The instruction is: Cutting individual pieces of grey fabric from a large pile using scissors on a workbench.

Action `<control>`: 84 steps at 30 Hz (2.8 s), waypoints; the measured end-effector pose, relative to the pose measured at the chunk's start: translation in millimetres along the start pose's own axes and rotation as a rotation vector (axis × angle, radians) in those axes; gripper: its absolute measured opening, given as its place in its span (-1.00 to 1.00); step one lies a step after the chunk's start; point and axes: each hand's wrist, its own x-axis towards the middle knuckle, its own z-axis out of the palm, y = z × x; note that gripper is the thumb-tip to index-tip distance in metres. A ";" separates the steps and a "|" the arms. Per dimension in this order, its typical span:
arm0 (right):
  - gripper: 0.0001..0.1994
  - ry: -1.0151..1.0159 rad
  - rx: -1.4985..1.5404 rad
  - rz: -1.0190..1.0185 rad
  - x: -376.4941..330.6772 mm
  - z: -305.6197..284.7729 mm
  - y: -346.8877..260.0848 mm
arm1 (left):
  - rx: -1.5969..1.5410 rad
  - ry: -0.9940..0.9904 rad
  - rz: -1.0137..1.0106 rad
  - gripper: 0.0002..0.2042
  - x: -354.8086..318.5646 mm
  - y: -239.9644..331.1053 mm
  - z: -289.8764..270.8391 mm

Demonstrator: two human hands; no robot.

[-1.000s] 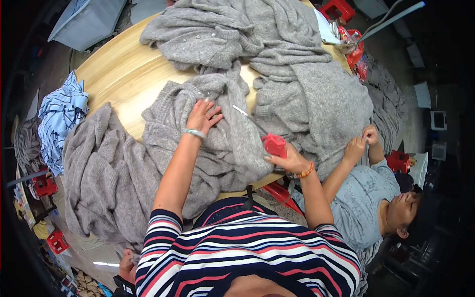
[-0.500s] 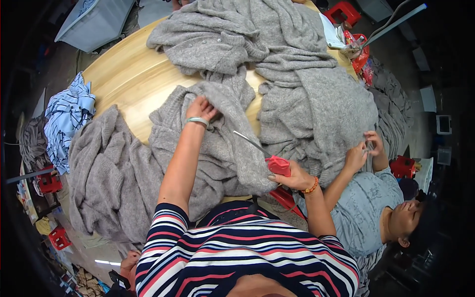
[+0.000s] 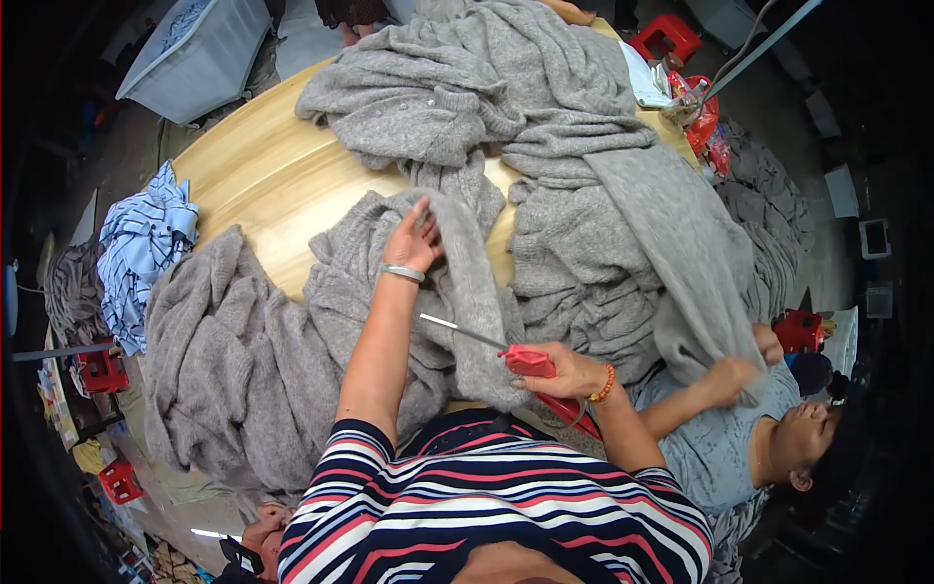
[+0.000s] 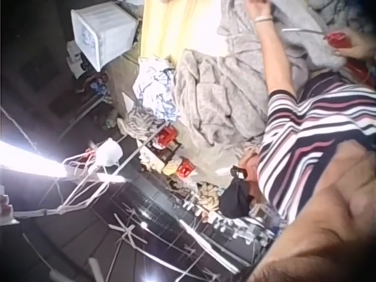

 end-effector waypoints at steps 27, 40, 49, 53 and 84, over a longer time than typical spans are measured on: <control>-0.65 0.255 -0.291 0.335 -25.8 18.7 96.0 | 0.290 0.095 0.443 -0.21 -101.7 48.6 -90.9; -0.76 0.418 -0.177 0.484 -26.0 15.0 107.9 | 0.403 0.178 0.267 -0.20 -95.8 26.5 -125.5; -0.78 0.423 -0.513 0.402 -18.6 17.1 107.1 | 0.313 0.180 0.352 -0.15 -146.2 -46.2 -96.9; -0.66 0.505 -0.593 0.186 -15.8 27.7 90.9 | 0.688 0.129 0.322 -0.19 -165.0 -29.0 -105.5; -0.70 0.028 -0.977 0.310 74.3 66.1 26.8 | 2.116 0.245 0.662 -0.23 -83.6 -49.1 -142.3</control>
